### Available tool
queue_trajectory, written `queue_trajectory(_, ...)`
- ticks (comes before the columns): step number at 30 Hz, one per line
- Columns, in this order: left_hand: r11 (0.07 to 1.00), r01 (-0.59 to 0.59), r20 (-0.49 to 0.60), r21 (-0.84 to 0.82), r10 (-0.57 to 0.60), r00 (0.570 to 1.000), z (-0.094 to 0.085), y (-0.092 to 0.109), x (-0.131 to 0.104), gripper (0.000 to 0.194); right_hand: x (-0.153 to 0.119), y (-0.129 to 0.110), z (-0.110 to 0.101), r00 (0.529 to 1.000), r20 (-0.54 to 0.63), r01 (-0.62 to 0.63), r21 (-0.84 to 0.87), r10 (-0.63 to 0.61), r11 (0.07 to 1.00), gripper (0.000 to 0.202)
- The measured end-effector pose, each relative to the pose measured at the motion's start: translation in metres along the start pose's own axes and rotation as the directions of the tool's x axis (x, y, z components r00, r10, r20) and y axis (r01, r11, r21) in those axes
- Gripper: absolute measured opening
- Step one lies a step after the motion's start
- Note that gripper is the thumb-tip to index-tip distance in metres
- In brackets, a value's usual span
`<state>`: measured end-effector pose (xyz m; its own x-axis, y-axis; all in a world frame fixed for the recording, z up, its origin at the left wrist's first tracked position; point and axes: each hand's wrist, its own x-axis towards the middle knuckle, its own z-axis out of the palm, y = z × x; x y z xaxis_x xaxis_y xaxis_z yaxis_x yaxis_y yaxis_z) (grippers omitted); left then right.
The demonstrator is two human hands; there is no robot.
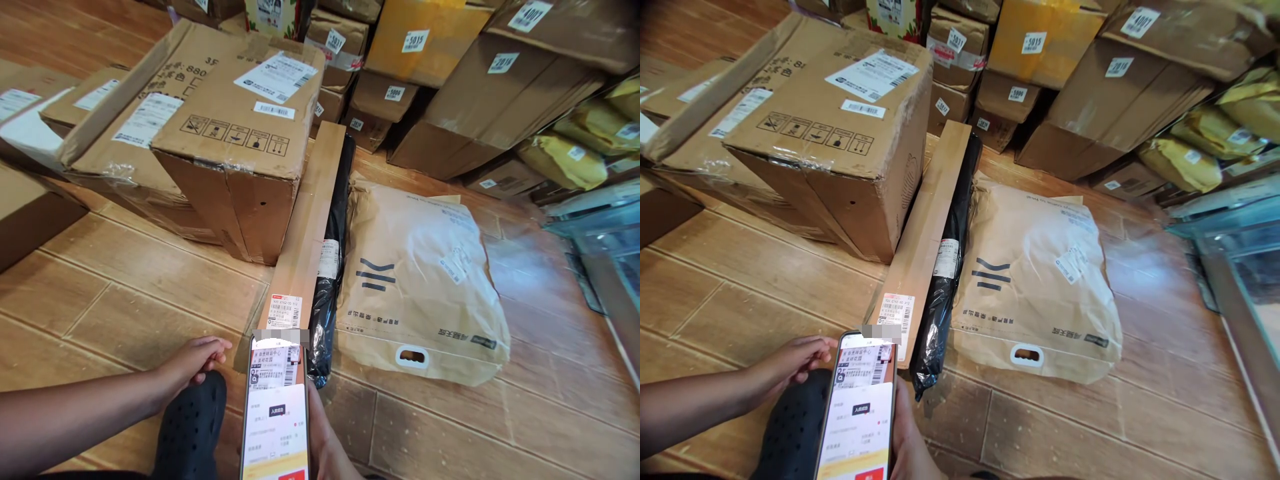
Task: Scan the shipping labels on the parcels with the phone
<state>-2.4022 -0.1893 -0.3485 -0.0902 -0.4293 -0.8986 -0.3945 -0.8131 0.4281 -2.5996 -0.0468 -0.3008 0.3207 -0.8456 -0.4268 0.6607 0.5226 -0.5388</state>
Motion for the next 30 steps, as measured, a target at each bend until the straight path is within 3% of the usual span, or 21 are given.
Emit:
queue_trajectory(8, 1.0, -0.002, 0.042, -0.019, 0.003, 0.999, -0.001, -0.01, 0.009, 0.043, 0.001, 0.0, 0.001, 1.0, 0.014, 0.024, -0.014, -0.024, 1.0, 0.105)
queue_trajectory(16, 0.998, 0.052, -0.002, -0.038, -0.052, 0.999, 0.007, 0.013, -0.011, 0.053, -0.017, -0.023, 0.006, 0.996, 0.044, -0.081, 0.041, 0.079, 0.996, 0.098)
queue_trajectory(22, 0.997, 0.066, -0.006, -0.033, -0.066, 0.998, 0.007, 0.013, -0.01, 0.057, -0.016, -0.039, 0.016, 0.999, 0.021, -0.046, 0.065, 0.045, 0.997, 0.104)
queue_trajectory(27, 0.998, 0.054, -0.016, -0.019, -0.054, 0.998, 0.004, 0.002, 0.0, 0.048, -0.012, -0.031, 0.0, 1.0, 0.024, -0.01, 0.028, 0.009, 1.0, 0.1)
queue_trajectory(30, 0.999, 0.031, -0.029, 0.018, -0.031, 0.999, 0.005, -0.005, 0.009, 0.045, -0.007, -0.024, -0.016, 0.998, -0.046, 0.037, -0.018, -0.038, 0.999, 0.1)
